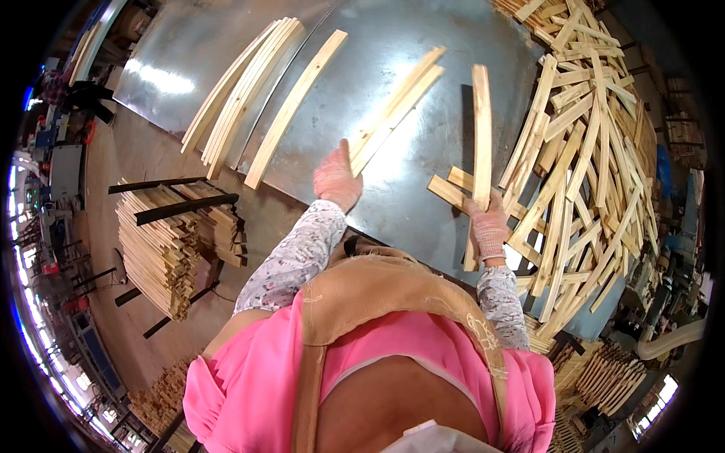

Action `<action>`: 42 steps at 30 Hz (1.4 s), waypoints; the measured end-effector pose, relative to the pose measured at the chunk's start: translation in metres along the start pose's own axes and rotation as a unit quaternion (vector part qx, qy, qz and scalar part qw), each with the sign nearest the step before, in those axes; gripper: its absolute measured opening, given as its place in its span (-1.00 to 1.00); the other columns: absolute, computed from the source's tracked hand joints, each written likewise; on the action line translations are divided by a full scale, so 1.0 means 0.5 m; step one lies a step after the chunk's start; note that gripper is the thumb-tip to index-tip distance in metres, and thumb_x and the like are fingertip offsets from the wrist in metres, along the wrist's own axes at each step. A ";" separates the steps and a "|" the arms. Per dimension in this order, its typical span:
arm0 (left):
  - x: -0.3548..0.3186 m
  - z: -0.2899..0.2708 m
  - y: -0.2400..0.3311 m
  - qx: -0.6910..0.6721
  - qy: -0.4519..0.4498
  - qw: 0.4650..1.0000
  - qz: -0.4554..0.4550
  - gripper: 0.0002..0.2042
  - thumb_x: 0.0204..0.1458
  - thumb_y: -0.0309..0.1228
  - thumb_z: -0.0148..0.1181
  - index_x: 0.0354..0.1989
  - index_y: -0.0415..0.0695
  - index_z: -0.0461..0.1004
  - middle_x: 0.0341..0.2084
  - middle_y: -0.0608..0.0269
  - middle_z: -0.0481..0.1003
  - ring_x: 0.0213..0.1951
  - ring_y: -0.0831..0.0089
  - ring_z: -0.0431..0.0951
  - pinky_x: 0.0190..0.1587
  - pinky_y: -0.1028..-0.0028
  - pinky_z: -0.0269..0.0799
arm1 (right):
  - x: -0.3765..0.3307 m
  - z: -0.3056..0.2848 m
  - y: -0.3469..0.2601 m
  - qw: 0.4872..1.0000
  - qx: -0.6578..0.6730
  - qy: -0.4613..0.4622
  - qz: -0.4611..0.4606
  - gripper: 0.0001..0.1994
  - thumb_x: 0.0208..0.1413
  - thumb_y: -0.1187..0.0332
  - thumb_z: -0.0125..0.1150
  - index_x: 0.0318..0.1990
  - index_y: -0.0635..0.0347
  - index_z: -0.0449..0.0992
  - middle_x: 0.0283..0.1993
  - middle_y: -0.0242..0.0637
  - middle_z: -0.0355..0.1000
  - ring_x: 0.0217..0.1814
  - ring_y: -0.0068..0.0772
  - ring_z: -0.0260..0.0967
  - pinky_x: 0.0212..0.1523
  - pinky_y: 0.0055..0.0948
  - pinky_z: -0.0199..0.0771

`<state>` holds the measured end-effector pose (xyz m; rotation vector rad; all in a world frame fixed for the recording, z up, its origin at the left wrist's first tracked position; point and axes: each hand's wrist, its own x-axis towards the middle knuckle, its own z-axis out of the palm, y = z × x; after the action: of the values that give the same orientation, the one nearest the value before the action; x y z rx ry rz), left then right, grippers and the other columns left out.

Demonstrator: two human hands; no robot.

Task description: The person sorts and stacks thin wooden strips on a metal table. They pick up individual strips from a scattered pile, align them, and place them into a neat stack. The person occasionally lifts and repositions the growing stack to maintain alignment.

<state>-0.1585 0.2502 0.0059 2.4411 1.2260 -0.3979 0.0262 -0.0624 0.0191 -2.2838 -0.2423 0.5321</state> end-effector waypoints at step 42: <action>0.084 -0.030 -0.037 -0.041 0.096 0.985 0.137 -0.13 0.02 -0.32 0.47 0.55 -0.05 0.19 0.42 -0.06 0.28 0.40 -0.10 0.35 0.43 0.03 0.35 | 0.464 -0.093 -0.040 0.921 -0.325 0.199 0.084 -0.35 0.19 -0.01 0.37 0.35 0.09 0.36 0.14 0.13 0.58 0.16 0.27 0.59 0.18 0.12 0.60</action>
<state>-0.1478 0.2969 -0.0019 2.5743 0.9352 -0.0328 0.2543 -0.0023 -0.0073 -3.0171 -0.0136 0.0453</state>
